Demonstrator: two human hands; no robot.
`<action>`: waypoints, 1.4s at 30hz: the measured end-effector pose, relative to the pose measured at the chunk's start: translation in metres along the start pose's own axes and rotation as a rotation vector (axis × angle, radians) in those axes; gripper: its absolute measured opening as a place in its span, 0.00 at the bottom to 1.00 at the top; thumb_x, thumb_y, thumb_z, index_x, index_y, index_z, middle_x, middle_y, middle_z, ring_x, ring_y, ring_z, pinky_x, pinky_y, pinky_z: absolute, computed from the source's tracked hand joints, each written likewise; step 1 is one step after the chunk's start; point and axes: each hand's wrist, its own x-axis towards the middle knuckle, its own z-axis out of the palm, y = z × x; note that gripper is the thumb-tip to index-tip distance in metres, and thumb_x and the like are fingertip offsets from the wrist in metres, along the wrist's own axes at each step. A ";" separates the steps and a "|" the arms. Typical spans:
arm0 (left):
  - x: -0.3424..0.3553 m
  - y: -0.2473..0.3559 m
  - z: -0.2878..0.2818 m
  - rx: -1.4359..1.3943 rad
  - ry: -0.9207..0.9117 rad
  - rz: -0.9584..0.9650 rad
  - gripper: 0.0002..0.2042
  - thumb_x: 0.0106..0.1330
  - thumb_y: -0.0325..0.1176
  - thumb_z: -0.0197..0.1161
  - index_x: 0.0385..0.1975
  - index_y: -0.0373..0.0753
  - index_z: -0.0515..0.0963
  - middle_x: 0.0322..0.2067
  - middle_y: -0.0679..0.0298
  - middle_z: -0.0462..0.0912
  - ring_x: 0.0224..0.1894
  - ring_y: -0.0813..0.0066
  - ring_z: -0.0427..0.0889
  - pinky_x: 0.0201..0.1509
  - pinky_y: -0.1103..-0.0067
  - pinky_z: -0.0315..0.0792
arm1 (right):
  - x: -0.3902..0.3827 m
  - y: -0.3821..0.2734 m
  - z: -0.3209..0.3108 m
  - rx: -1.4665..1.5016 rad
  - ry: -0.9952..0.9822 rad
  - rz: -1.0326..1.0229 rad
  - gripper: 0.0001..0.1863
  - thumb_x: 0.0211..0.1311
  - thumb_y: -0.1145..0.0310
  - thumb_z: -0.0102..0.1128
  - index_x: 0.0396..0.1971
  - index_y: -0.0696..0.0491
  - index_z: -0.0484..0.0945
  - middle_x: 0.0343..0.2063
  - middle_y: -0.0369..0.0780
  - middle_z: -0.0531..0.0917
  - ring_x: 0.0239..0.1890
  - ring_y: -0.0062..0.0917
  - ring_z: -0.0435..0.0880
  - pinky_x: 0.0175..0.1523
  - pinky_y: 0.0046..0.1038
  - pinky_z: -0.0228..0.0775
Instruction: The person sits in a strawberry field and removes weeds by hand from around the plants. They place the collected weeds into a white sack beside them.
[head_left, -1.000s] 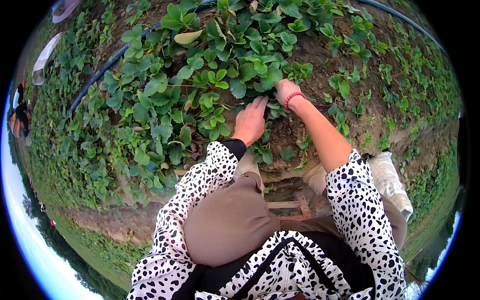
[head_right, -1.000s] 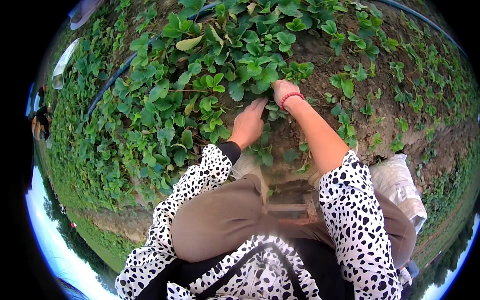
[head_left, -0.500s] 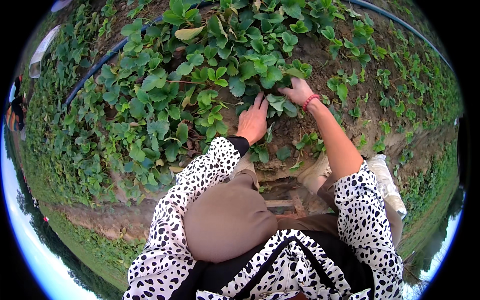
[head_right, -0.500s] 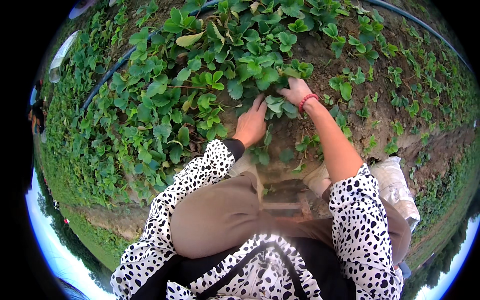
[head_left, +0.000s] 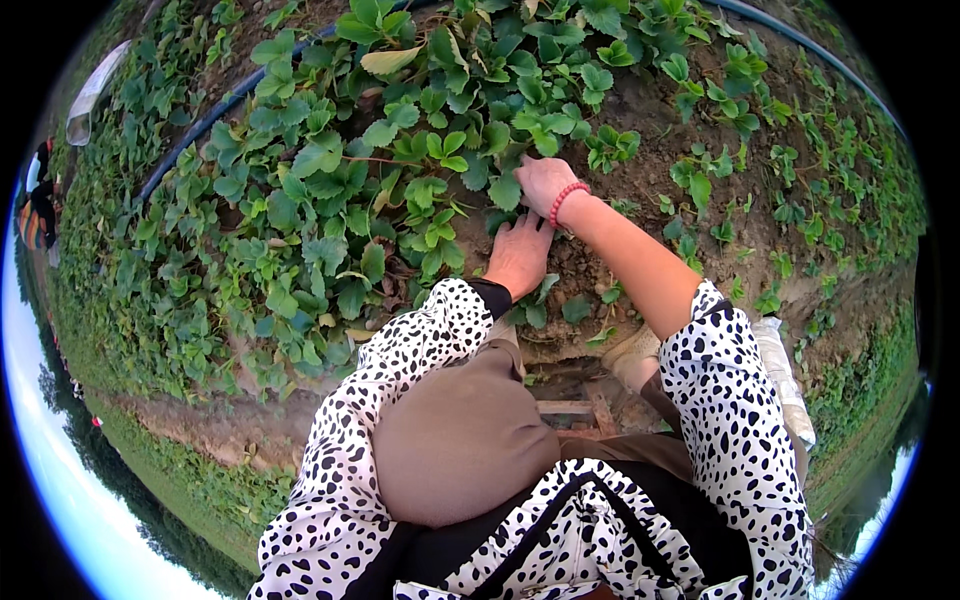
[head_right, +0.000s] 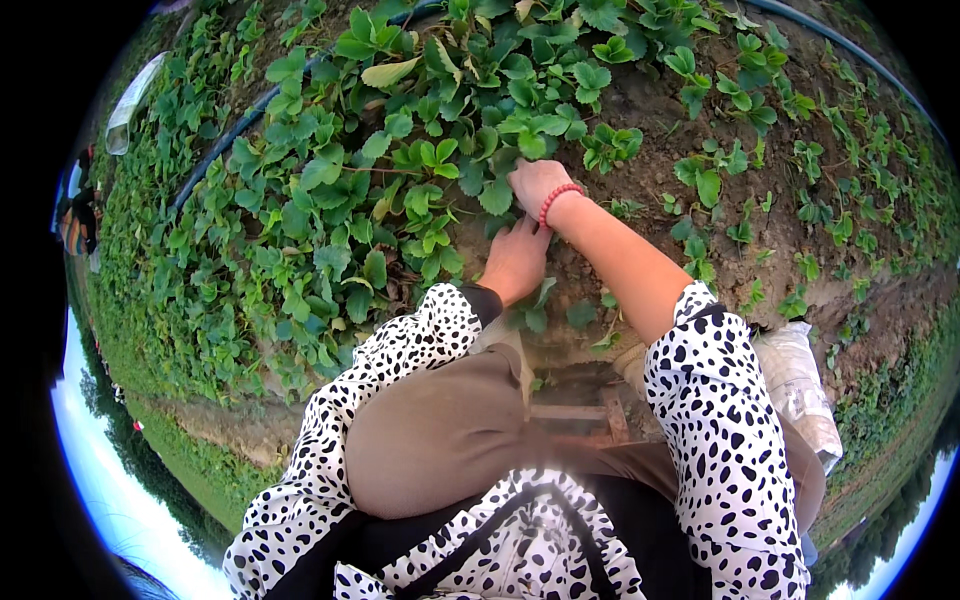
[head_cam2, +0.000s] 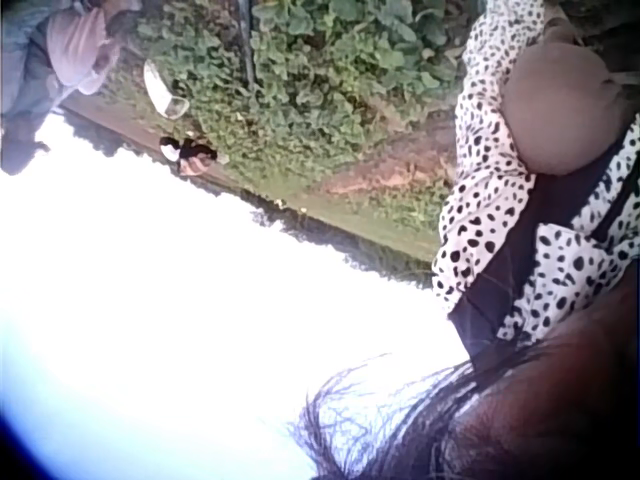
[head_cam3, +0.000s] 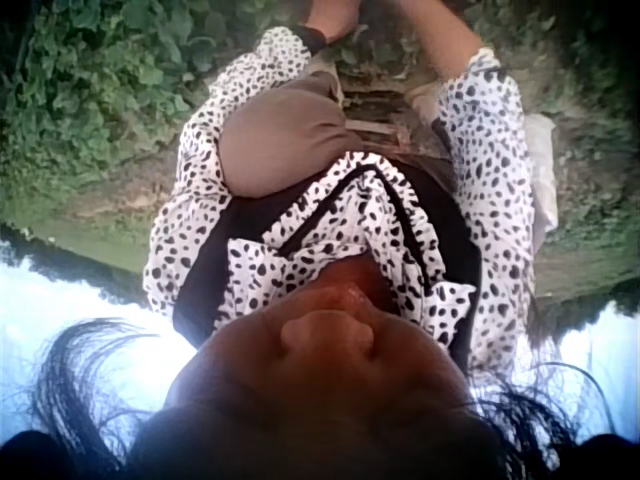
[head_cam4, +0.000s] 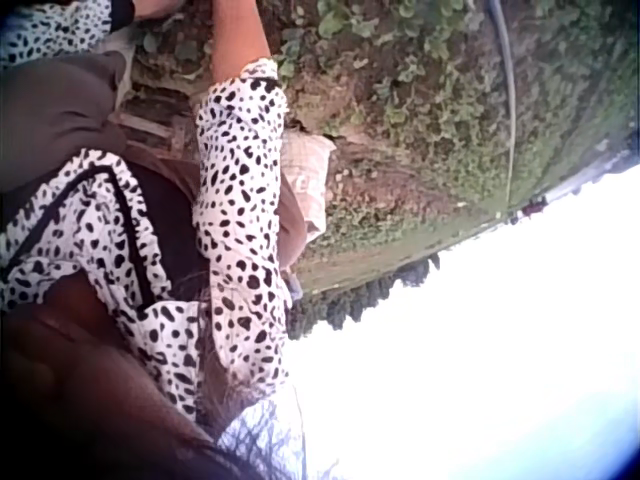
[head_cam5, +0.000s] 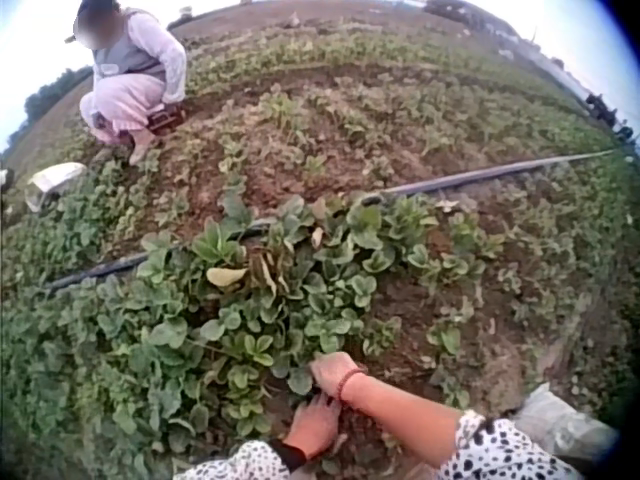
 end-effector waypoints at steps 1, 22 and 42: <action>-0.001 -0.002 0.000 -0.010 0.009 -0.004 0.19 0.51 0.24 0.52 0.46 0.35 0.70 0.47 0.52 0.70 0.48 0.57 0.72 0.44 0.65 0.68 | -0.001 -0.002 -0.001 0.026 -0.045 0.028 0.12 0.50 0.67 0.56 0.34 0.53 0.80 0.34 0.46 0.81 0.40 0.37 0.81 0.43 0.35 0.74; 0.005 -0.014 -0.004 -0.054 -0.051 0.003 0.23 0.49 0.24 0.57 0.49 0.32 0.66 0.57 0.46 0.63 0.48 0.51 0.73 0.48 0.63 0.68 | 0.000 0.026 0.033 0.466 0.211 0.161 0.16 0.50 0.70 0.57 0.41 0.56 0.75 0.37 0.49 0.80 0.41 0.42 0.78 0.45 0.34 0.71; 0.006 -0.025 -0.015 -0.174 -0.074 0.006 0.24 0.48 0.24 0.54 0.49 0.32 0.65 0.54 0.48 0.67 0.49 0.52 0.72 0.48 0.63 0.69 | -0.015 -0.001 0.065 1.020 0.681 0.572 0.13 0.47 0.72 0.58 0.35 0.57 0.77 0.35 0.51 0.80 0.39 0.47 0.78 0.44 0.39 0.70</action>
